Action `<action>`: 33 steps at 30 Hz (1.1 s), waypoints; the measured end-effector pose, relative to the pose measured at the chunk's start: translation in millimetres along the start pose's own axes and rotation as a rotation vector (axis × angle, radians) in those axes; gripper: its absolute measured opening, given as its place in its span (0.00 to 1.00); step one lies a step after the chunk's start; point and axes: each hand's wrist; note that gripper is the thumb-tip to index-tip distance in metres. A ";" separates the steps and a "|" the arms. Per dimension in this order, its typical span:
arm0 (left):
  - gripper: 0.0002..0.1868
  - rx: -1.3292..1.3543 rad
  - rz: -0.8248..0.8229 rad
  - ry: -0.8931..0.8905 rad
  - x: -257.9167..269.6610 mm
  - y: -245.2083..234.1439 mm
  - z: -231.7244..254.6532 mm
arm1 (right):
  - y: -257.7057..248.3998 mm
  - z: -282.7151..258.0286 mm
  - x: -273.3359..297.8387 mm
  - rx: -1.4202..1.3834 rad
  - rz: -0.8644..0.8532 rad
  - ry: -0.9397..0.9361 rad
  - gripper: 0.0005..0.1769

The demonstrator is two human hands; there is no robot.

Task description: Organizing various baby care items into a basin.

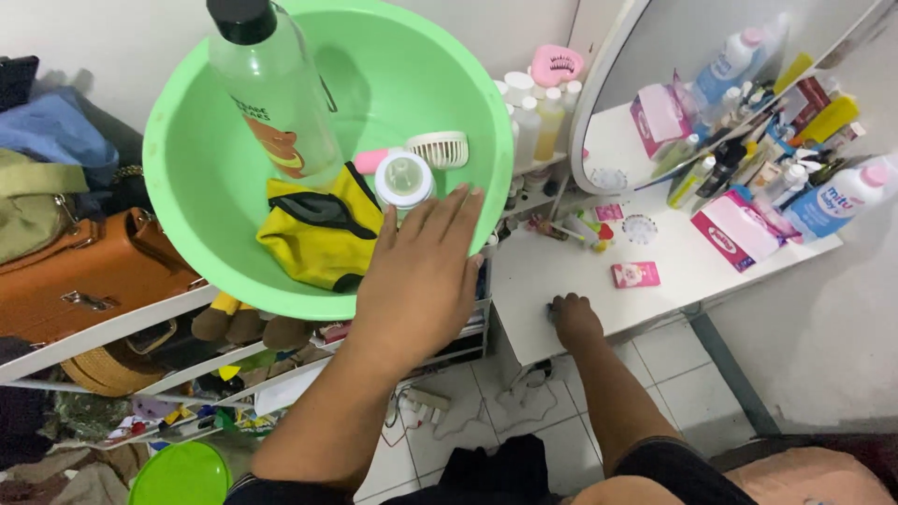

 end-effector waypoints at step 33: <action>0.36 0.056 -0.003 -0.049 -2.6 25.4 -9.2 | -419.1 -274.5 1.8 0.162 0.323 -0.461 0.19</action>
Point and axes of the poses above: each hand's wrist, its own x-axis away from the middle knuckle, its own y-axis out of the palm, z = x × y, and after that the axes turned 7 degrees about y, right-handed
